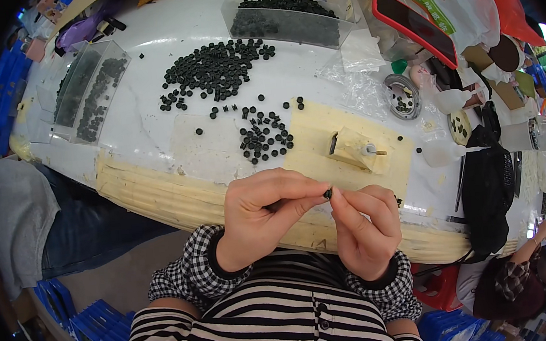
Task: Manually inserting small black beads into a cream-colored plastic housing at a factory workbench.
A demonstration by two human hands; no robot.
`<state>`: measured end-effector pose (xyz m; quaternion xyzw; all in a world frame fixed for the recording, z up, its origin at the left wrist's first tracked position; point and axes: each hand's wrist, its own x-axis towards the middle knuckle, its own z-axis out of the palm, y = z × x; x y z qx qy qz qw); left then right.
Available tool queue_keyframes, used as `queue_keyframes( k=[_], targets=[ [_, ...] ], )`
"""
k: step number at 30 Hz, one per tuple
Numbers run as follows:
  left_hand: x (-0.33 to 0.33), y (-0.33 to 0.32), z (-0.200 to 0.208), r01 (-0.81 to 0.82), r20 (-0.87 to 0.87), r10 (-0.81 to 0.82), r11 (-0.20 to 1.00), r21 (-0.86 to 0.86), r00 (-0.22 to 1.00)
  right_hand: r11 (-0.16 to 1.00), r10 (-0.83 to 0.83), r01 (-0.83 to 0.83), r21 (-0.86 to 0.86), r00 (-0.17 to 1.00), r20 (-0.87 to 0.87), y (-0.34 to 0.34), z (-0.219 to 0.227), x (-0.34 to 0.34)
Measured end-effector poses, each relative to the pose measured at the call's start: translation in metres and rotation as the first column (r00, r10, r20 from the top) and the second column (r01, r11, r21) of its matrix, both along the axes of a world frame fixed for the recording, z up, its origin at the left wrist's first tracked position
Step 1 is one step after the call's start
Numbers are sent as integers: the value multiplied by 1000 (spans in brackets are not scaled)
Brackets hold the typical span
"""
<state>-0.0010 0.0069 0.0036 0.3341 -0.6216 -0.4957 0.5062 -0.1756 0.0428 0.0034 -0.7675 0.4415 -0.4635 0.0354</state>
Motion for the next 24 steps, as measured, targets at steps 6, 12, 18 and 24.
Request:
queue_keyframes(
  k=[6, 12, 18, 24],
  targets=[
    [0, -1, -6, 20, -39, -19, 1000, 9, 999, 1000, -3, 3, 20, 1000, 17, 0, 0, 1],
    [0, -1, -6, 21, -47, -20, 999, 30, 999, 1000, 4, -4, 28, 1000, 15, 0, -1, 1],
    [-1, 0, -8, -1, -45, 6, 992, 124, 999, 999, -28, 28, 40, 1000, -14, 0, 0, 1],
    [13, -4, -10, 196, -448, 154, 743, 640, 881, 989, -103, 100, 106, 995, 19, 6, 2, -3]
  ],
)
